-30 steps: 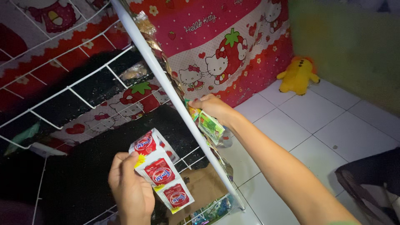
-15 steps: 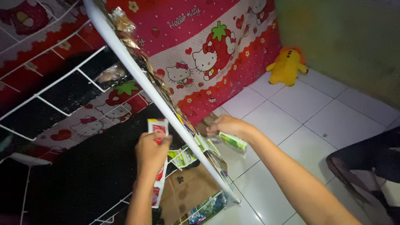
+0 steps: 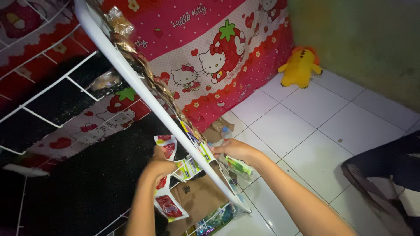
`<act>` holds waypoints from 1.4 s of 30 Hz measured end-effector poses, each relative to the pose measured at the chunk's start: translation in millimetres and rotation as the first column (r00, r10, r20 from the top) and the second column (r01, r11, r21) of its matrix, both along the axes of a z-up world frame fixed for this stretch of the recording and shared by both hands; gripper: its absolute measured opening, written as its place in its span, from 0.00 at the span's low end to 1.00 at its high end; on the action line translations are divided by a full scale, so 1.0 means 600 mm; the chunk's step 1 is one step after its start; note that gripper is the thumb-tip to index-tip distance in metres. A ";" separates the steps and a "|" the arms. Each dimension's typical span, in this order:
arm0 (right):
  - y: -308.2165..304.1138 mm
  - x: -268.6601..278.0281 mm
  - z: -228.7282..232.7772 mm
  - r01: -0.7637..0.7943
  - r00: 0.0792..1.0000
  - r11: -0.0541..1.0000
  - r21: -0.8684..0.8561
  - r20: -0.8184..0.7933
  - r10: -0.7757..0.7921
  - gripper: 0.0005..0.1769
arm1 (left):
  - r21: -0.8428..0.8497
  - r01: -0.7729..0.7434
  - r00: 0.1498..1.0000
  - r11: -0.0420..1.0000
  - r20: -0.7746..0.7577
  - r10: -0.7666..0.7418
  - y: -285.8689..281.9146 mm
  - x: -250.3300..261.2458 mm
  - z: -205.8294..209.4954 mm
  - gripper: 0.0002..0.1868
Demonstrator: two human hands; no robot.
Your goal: The person sits on the floor and organizes various snack packets and boxes from a pile onto a white wire rack. They handle items one by one, placing them on the shelves and occasionally adjusting the rack structure.
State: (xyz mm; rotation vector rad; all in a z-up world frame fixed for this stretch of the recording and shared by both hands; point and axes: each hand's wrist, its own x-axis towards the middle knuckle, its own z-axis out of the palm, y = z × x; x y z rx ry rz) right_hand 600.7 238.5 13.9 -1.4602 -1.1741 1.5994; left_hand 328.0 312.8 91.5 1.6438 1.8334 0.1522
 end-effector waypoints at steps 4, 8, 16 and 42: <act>-0.012 0.008 0.024 0.070 0.997 0.996 -0.061 -0.041 -0.073 0.21 | 0.028 -0.161 0.981 0.987 0.119 0.156 -0.002 -0.011 0.031 0.43; -0.023 0.025 0.047 0.147 0.989 0.987 -0.070 -0.022 -0.148 0.22 | 0.139 -0.231 0.952 0.963 0.236 0.194 -0.009 0.006 0.091 0.38; -0.049 0.035 0.082 0.186 0.981 0.982 -0.047 -0.057 -0.188 0.20 | 0.505 -0.085 0.996 0.859 0.071 0.056 -0.052 0.055 0.112 0.28; -0.051 -0.012 0.014 0.375 0.815 0.926 -0.031 -0.465 -0.346 0.14 | -0.006 -0.080 0.793 0.997 0.605 0.067 -0.034 0.020 0.043 0.31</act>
